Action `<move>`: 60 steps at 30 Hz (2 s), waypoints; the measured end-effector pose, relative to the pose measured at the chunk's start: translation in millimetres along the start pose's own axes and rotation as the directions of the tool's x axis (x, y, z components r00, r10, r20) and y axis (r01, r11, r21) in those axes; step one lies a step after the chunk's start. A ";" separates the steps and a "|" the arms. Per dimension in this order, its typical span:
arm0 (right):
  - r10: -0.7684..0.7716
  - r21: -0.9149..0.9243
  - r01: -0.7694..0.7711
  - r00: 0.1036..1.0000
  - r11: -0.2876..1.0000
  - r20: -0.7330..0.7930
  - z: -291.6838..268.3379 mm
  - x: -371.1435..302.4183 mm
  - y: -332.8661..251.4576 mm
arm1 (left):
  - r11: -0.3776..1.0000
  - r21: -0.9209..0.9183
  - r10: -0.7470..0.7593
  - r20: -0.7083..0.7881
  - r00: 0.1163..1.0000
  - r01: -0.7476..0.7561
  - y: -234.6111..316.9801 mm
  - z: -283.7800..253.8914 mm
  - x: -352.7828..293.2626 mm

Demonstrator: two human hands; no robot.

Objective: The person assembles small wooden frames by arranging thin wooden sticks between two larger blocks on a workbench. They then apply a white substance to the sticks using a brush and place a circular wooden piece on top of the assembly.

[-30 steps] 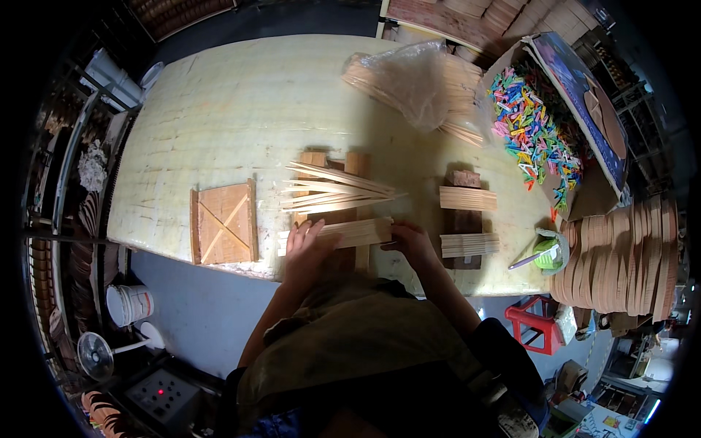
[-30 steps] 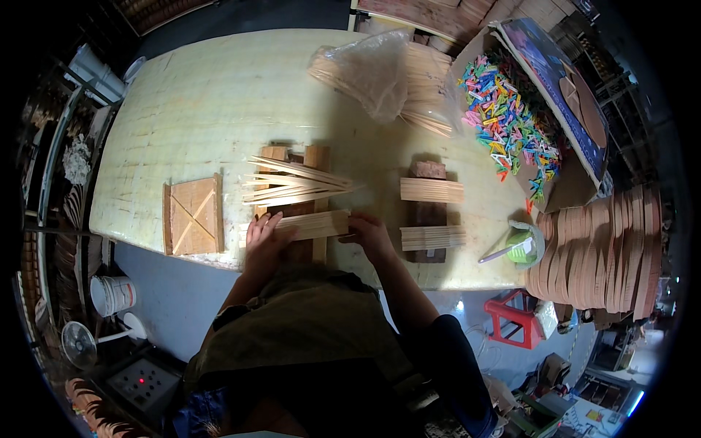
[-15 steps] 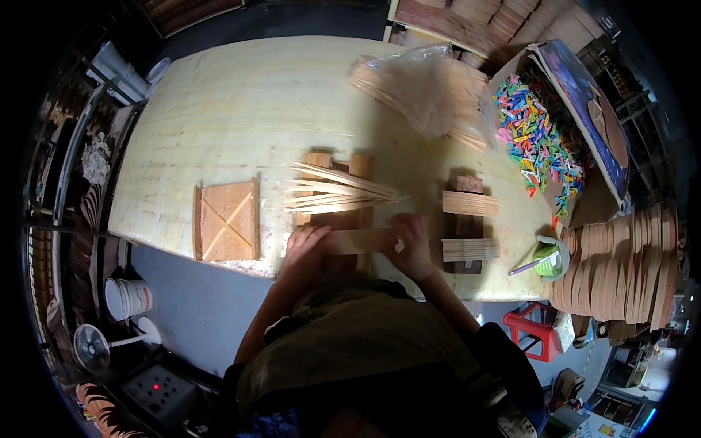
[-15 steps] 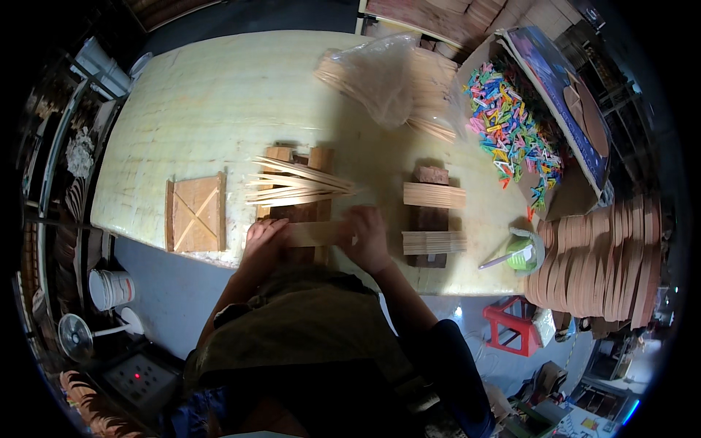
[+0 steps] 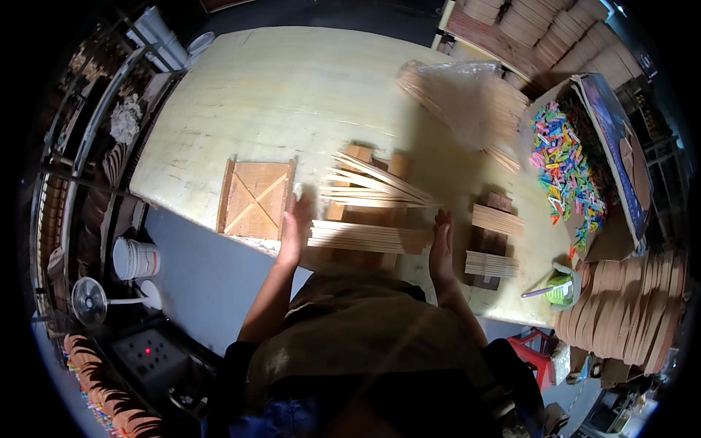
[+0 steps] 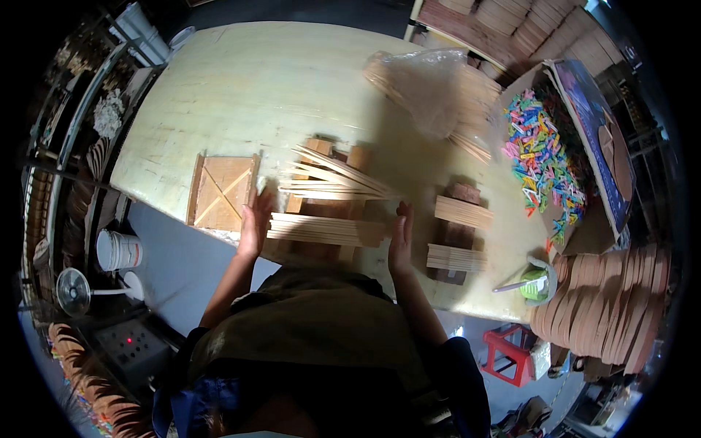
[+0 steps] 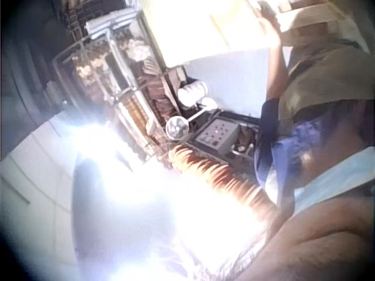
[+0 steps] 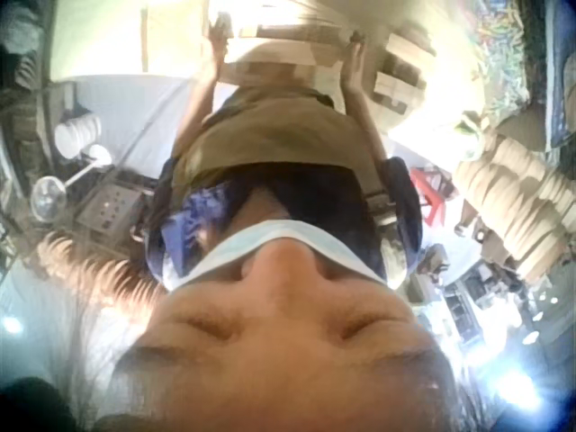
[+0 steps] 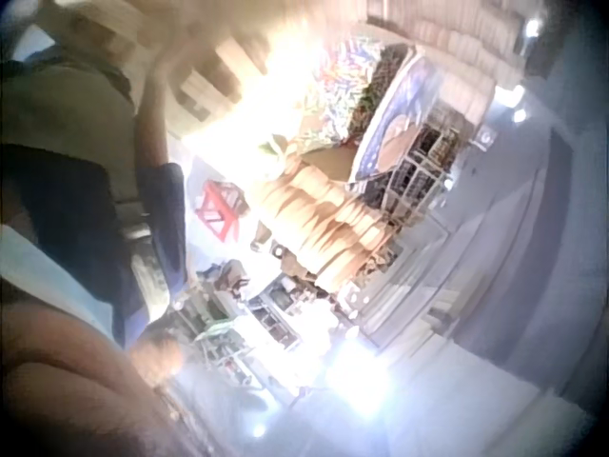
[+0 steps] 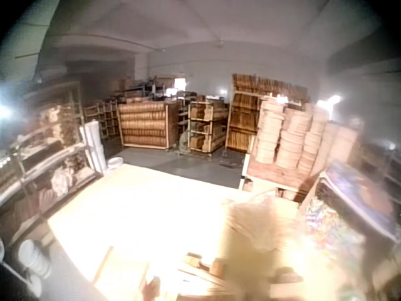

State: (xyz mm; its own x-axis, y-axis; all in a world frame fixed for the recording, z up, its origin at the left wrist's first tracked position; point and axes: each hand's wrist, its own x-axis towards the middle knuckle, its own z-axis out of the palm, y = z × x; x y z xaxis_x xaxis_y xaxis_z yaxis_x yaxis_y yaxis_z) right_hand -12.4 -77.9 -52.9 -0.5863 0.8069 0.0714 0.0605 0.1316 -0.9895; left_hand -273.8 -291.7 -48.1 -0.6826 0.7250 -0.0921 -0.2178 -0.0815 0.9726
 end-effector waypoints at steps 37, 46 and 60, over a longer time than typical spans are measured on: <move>0.575 0.664 -0.548 0.790 0.508 0.212 2.2 44.8 18.2 | 0.173 0.692 0.513 0.544 0.664 -0.701 37.3 90.6 48.7; 0.539 0.551 -0.551 0.817 0.627 0.205 4.6 60.4 5.3 | 0.132 0.698 0.543 0.543 0.641 -0.703 35.5 88.8 53.0; 0.557 0.446 -0.571 0.811 0.689 0.179 5.9 74.2 -7.6 | 0.214 0.708 0.484 0.522 0.702 -0.673 38.1 90.7 55.3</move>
State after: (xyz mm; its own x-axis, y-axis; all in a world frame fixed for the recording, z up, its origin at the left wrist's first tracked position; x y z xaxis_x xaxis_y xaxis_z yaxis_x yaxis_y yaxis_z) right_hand -61.1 -22.3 -40.7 -0.5864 0.6249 -0.5154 0.0167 -0.6268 -0.7790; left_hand -256.6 -192.7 3.2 -0.2209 0.8265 0.5179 0.9066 -0.0217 0.4213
